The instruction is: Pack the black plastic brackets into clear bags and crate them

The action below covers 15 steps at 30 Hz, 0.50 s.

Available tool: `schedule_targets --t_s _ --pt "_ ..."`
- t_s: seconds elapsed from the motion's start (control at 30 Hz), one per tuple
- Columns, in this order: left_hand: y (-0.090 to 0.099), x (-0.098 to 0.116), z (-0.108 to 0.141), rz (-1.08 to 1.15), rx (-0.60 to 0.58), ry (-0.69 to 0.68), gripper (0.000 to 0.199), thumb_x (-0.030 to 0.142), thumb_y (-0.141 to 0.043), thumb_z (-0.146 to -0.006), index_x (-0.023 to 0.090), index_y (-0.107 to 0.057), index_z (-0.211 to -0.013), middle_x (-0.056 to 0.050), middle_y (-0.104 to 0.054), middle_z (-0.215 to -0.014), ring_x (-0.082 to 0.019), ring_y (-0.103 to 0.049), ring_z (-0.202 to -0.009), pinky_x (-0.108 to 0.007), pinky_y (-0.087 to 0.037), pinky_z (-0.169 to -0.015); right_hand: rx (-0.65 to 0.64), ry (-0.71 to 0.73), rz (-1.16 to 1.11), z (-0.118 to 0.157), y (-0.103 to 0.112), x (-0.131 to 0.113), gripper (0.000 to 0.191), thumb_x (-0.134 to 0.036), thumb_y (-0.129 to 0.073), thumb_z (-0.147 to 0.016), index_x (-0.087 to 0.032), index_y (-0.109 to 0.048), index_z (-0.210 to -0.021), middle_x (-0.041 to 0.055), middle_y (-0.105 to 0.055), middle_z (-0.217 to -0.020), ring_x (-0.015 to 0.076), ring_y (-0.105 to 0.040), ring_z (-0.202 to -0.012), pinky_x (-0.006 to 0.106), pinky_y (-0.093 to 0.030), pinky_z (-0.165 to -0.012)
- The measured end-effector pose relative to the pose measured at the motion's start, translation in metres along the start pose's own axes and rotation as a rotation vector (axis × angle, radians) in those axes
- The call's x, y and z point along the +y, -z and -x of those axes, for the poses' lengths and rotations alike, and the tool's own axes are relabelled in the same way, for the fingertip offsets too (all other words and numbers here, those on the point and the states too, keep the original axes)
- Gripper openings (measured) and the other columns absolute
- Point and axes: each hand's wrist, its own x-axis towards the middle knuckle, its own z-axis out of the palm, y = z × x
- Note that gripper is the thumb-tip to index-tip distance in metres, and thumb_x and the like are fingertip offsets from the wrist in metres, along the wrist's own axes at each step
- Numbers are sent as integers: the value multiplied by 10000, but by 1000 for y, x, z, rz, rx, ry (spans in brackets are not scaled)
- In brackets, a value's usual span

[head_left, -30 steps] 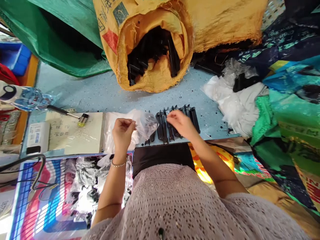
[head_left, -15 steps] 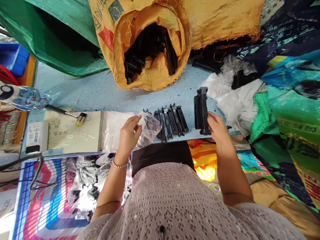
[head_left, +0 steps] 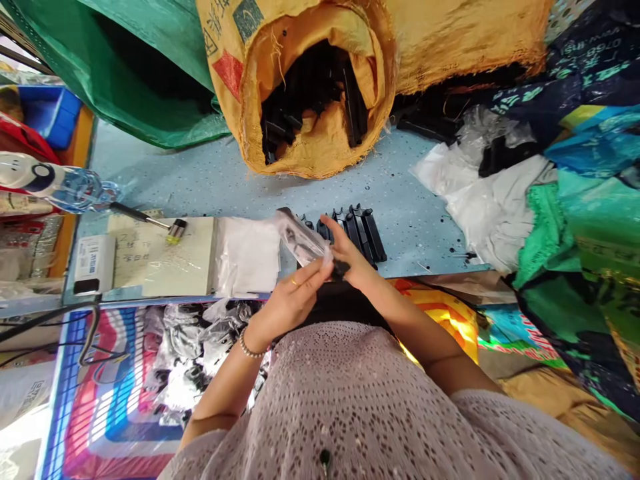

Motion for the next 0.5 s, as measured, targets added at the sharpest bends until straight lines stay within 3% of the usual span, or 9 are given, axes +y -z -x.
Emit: schedule_targets --t_s 0.1,0.17,0.23,0.3,0.37,0.4,0.43,0.5 --pt "2 5 0 14 10 20 765 60 -494 -969 276 -223 -1651 -131 -451 -1606 -267 -495 -1463 -459 -539 -1163 73 92 402 6 -21 -1 502 -311 -587 -965 -249 -440 -1441 32 -708 -949 211 -688 -839 335 -537 -770" --pt "14 16 2 -25 -24 6 725 137 -588 -963 219 -307 -1627 -168 -531 -1521 -282 -560 -1398 -456 -568 -1124 72 90 577 12 -36 -1 346 -296 -571 -979 -219 -515 -1311 39 -712 -920 231 -696 -877 349 -523 -789" --pt "35 35 12 -80 -32 18 656 169 -660 -942 213 -442 -1559 -146 -639 -1389 -263 -655 -1269 -431 -604 -1065 -32 48 596 18 -48 -2 246 -317 -575 -986 -212 -544 -1206 28 -713 -874 220 -698 -836 331 -521 -738" --pt "63 53 37 -106 -47 118 527 165 -664 -943 248 -571 -1455 -100 -714 -1285 -233 -713 -1157 -393 -616 -1023 -272 12 481 24 -52 -6 233 -358 -561 -1004 -214 -568 -1187 22 -729 -882 188 -707 -799 308 -539 -707" --pt "91 58 79 -80 -161 337 401 223 -661 -948 278 -658 -1346 -69 -757 -1220 -229 -748 -1076 -352 -628 -956 -444 24 379 29 -43 -12 282 -380 -550 -1014 -222 -589 -1245 40 -761 -993 162 -729 -834 309 -573 -764" --pt "102 52 105 -49 -256 481 345 283 -666 -943 288 -695 -1287 -56 -778 -1167 -228 -768 -998 -321 -641 -865 -433 47 376 31 -32 -16 315 -387 -552 -1014 -228 -593 -1283 54 -767 -1066 158 -738 -877 319 -581 -815" --pt "110 42 132 -24 -363 657 290 330 -669 -933 285 -729 -1214 -44 -798 -1089 -222 -781 -893 -291 -637 -750 -349 76 414 33 -17 -20 346 -397 -561 -1010 -232 -595 -1313 67 -763 -1129 163 -742 -922 334 -581 -862" --pt "116 14 187 -44 -549 1046 208 319 -692 -884 235 -774 -1056 -42 -811 -930 -243 -778 -770 -290 -603 -631 -39 140 590 34 22 -26 370 -419 -565 -1003 -230 -616 -1317 85 -755 -1168 190 -735 -979 370 -569 -911"
